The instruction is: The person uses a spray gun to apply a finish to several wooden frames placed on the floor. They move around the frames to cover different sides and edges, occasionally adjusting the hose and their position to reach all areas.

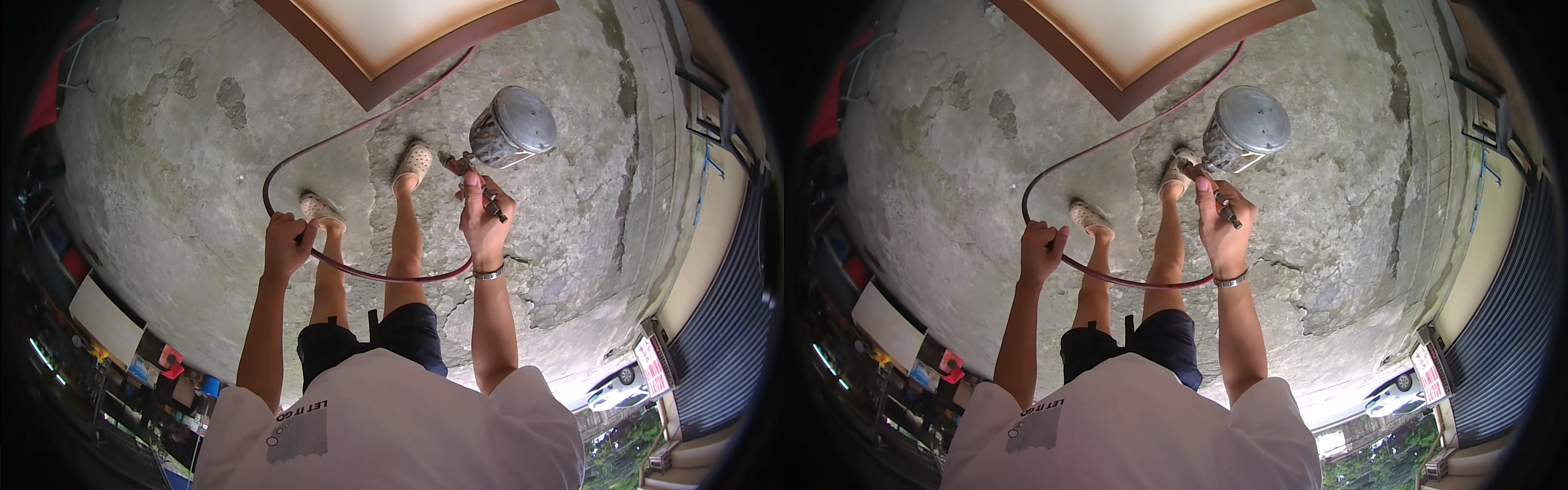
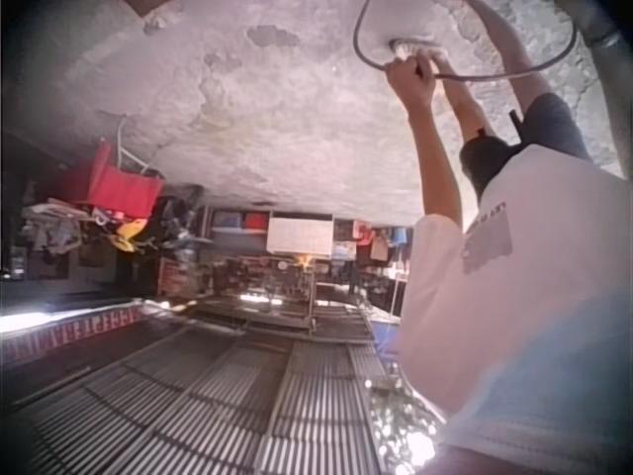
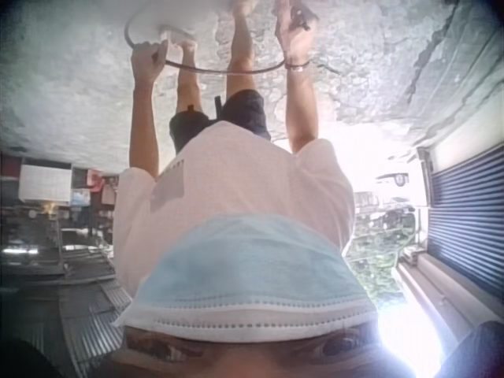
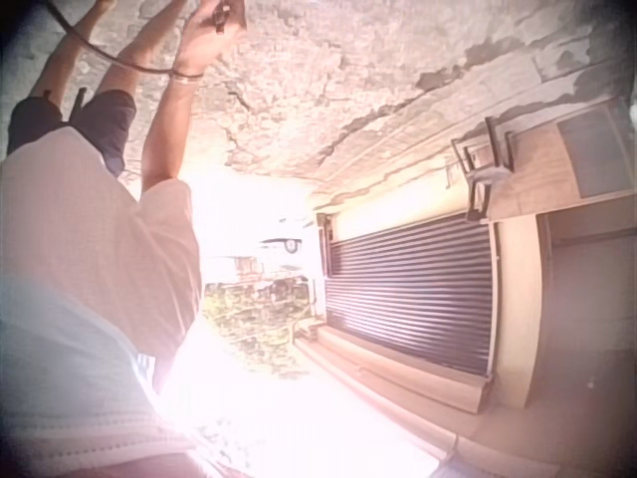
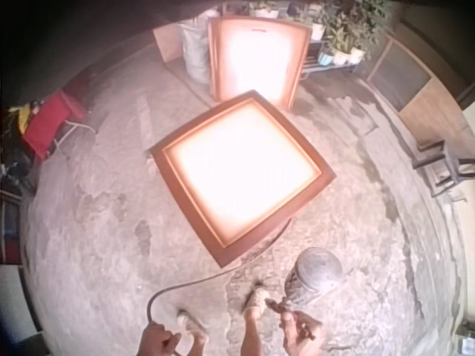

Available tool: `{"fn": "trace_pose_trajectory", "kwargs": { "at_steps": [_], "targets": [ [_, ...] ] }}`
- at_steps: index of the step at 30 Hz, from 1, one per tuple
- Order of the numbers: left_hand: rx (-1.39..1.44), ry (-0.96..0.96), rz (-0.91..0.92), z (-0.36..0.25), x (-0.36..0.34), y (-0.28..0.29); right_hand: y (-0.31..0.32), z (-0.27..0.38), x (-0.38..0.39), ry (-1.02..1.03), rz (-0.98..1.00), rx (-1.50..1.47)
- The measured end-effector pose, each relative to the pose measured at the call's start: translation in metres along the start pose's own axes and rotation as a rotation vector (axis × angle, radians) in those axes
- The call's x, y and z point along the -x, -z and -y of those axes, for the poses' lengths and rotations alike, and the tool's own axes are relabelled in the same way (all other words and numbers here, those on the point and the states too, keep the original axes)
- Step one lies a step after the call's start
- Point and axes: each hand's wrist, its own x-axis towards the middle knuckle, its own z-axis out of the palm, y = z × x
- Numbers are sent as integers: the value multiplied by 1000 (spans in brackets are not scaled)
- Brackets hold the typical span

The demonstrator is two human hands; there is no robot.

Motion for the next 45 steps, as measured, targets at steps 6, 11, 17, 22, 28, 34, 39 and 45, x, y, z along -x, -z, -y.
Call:
{"fn": "trace_pose_trajectory", "kwargs": {
  "at_steps": [6,11,17,22,28,34,39,45],
  "targets": [
    [-19,10,2,-4,-4,2,5,14,-5,-41,36,-12],
    [16,21,-9,-13,-18,-9,33,9,-76,32,-200,21],
    [89,16,-29,-42,-49,-26,76,21,-161,55,-341,-17],
    [119,54,-41,-68,-72,-39,103,21,-222,104,-484,-88],
    [149,73,-31,-74,-80,-47,109,38,-244,190,-618,-37],
    [79,100,-6,-51,-63,-32,82,25,-189,49,-465,-137],
    [-8,54,-19,-4,-38,-11,39,33,-108,-42,-292,-94],
    [-12,-25,-4,34,-32,19,-4,24,-34,-74,-232,-45]
  ]
}}
